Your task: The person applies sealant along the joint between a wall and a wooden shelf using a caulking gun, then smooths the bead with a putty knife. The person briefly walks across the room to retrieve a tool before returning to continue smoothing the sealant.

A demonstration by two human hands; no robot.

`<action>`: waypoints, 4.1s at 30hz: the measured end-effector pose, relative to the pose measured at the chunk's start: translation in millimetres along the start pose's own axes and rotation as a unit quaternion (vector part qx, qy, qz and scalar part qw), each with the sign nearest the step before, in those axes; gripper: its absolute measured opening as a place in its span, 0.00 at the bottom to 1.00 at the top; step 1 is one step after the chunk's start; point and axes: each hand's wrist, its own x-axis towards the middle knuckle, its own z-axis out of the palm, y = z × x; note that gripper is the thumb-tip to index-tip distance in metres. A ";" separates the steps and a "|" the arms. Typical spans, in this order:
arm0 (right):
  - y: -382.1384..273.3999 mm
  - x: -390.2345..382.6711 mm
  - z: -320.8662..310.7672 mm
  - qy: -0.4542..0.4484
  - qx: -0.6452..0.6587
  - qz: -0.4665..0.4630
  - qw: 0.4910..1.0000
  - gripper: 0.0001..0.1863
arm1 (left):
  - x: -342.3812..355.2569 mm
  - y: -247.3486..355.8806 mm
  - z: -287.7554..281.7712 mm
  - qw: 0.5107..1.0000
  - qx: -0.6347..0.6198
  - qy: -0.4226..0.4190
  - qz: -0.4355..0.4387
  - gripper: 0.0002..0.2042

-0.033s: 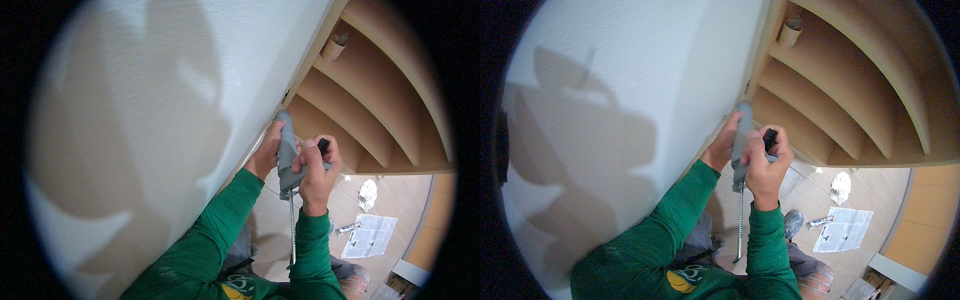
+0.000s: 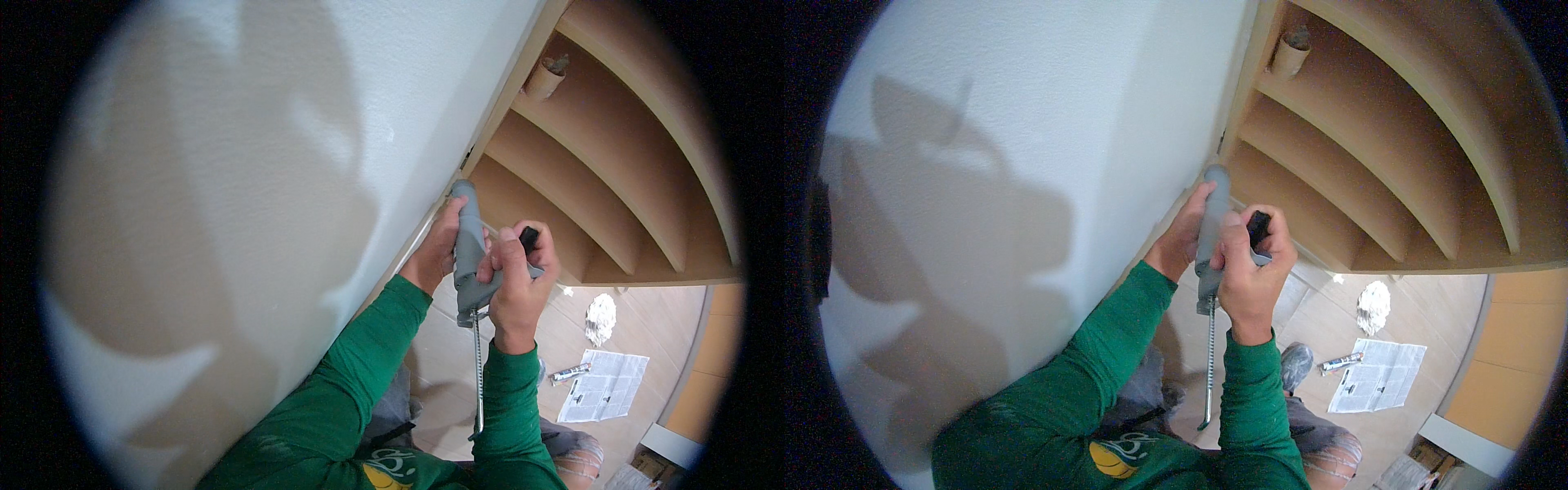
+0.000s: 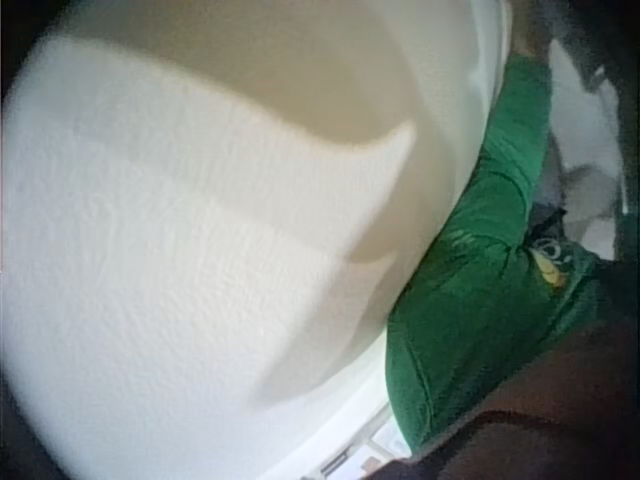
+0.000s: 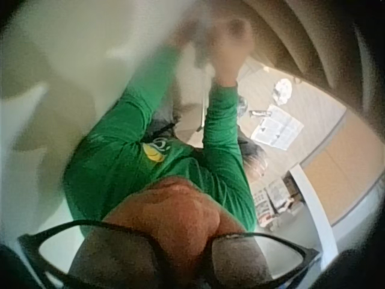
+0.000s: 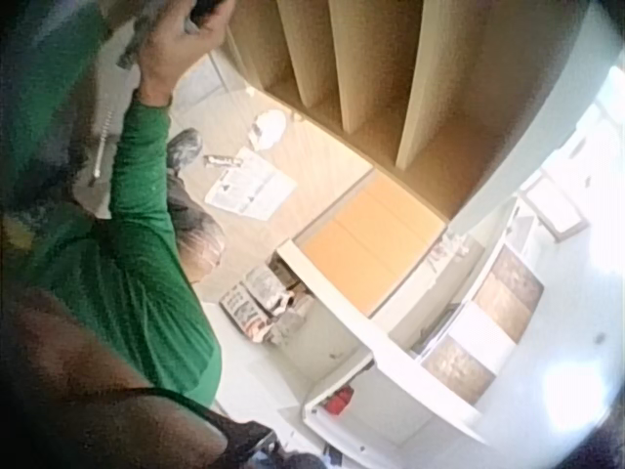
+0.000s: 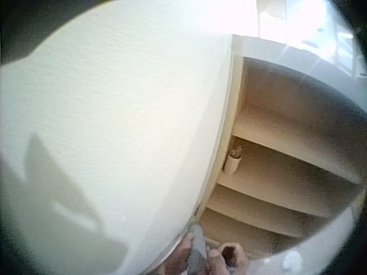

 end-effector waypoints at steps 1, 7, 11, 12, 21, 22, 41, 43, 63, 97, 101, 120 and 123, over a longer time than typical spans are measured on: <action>0.7 0.5 -0.8 -0.002 -0.001 -0.004 1.000 0.10 | -1.1 1.4 2.2 1.000 0.010 0.009 -0.002 0.28; -2.6 0.1 1.1 0.000 0.003 -0.004 1.000 0.10 | -3.3 5.5 5.3 1.000 0.004 0.007 -0.010 0.28; -1.8 0.3 0.5 -0.003 0.006 -0.009 1.000 0.09 | -0.7 4.8 5.1 1.000 0.005 0.022 -0.004 0.26; -2.0 0.6 0.4 -0.002 0.004 -0.009 1.000 0.09 | 0.0 4.6 4.8 1.000 0.000 0.016 -0.002 0.26; -6.6 -0.2 3.3 0.006 0.012 -0.013 1.000 0.09 | 0.2 5.9 5.1 1.000 -0.010 -0.005 -0.004 0.25; -6.8 -0.2 3.5 0.005 0.016 -0.015 1.000 0.09 | -0.2 6.4 6.0 1.000 -0.008 -0.002 -0.005 0.25; -11.8 -0.1 4.6 0.017 0.023 -0.022 0.999 0.09 | 3.1 12.1 8.8 0.999 -0.021 -0.003 -0.030 0.25; -14.2 -0.1 5.3 0.010 0.019 -0.023 1.000 0.09 | 3.3 12.8 9.1 0.999 -0.028 0.001 -0.029 0.25; -22.0 -1.1 5.8 0.003 0.025 -0.038 0.999 0.09 | -11.1 21.2 27.6 0.999 0.003 0.040 -0.019 0.26; -38.7 -3.7 8.0 0.022 -0.002 -0.064 0.998 0.14 | -10.0 29.2 38.3 1.000 -0.006 0.009 -0.026 0.28; -38.7 -2.7 7.3 0.022 0.003 -0.069 0.997 0.14 | -10.1 28.5 40.3 1.000 -0.010 0.006 -0.011 0.27; -50.5 -6.7 11.1 0.030 0.011 -0.076 0.997 0.13 | -15.9 36.4 46.7 1.000 0.002 0.006 -0.028 0.27; -52.4 -6.7 11.7 0.037 0.011 -0.076 0.996 0.13 | -15.0 36.4 46.9 1.000 0.002 -0.001 -0.030 0.28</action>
